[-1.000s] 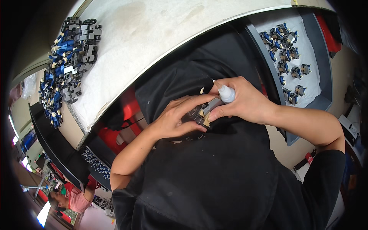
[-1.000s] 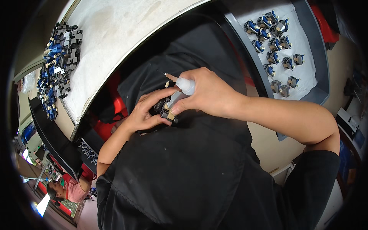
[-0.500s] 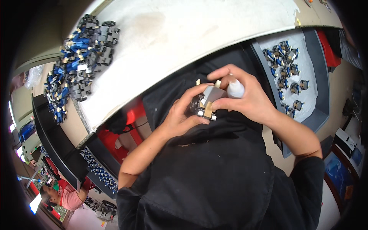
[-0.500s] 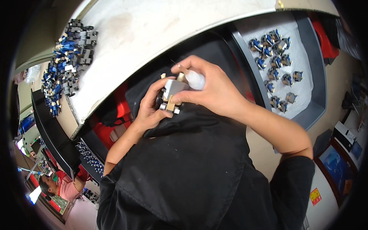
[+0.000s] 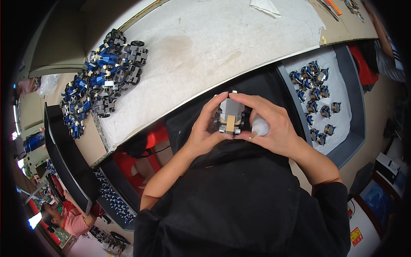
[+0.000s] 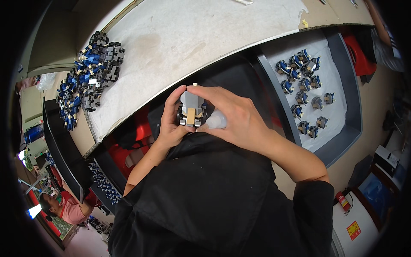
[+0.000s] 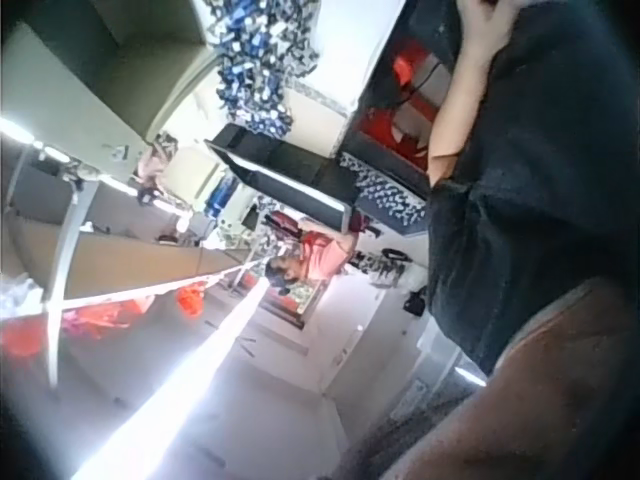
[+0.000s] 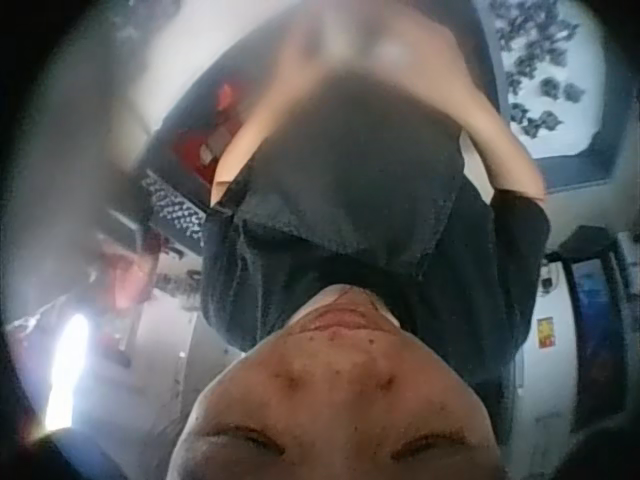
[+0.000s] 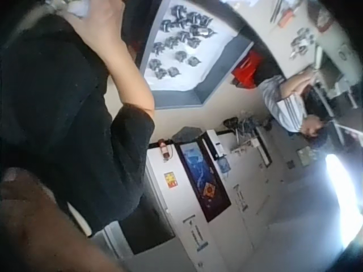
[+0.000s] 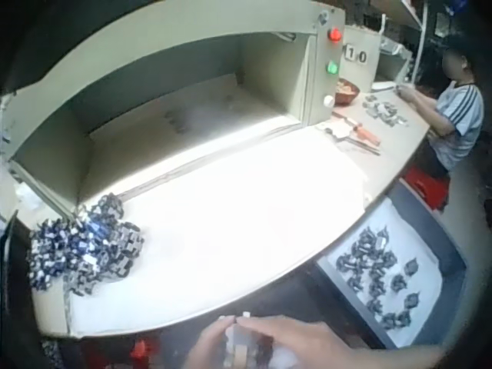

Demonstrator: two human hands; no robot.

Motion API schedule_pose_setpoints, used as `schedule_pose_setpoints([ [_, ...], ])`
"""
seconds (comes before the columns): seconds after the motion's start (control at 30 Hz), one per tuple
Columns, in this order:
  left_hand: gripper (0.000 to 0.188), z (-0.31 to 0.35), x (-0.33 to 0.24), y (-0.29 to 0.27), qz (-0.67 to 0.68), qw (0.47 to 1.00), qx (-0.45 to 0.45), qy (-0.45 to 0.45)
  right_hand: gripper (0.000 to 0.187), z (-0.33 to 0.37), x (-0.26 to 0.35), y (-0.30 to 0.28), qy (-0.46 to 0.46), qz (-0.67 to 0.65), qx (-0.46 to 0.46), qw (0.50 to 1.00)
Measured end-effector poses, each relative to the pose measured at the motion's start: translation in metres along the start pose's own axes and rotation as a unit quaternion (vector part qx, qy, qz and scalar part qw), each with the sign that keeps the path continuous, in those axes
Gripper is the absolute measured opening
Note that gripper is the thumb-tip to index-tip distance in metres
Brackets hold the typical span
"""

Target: The person applies glue to small plastic toy robot parts using a glue applicator, then assembles them into robot figures by hand.

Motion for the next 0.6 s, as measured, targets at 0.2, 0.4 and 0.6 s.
schedule_pose_setpoints([
  [0.2, 0.075, -0.011, -0.023, 0.007, -0.265, 0.956, 0.101, 0.071, 0.033, 0.006, -0.015, -0.014, 0.095, -0.184, -0.029, 0.978],
  [0.4, 0.077, -0.029, -0.045, 0.022, -0.366, 0.910, 0.126, 0.150, 0.017, 0.030, -0.036, -0.033, 0.090, -0.178, -0.150, 0.968],
  [0.6, 0.040, -0.011, -0.101, -0.027, -0.435, 0.880, 0.012, 0.193, 0.008, 0.082, -0.124, -0.118, 0.078, 0.145, -0.410, 0.897],
])
Point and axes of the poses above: each hand's wrist, its own z-axis away from the middle knuckle, its own y-axis out of the palm, x = y × z, the point moved 5 cm from there along -z, towards the middle knuckle, and after that the axes turned 6 degrees about x, right-handed, at the moved point
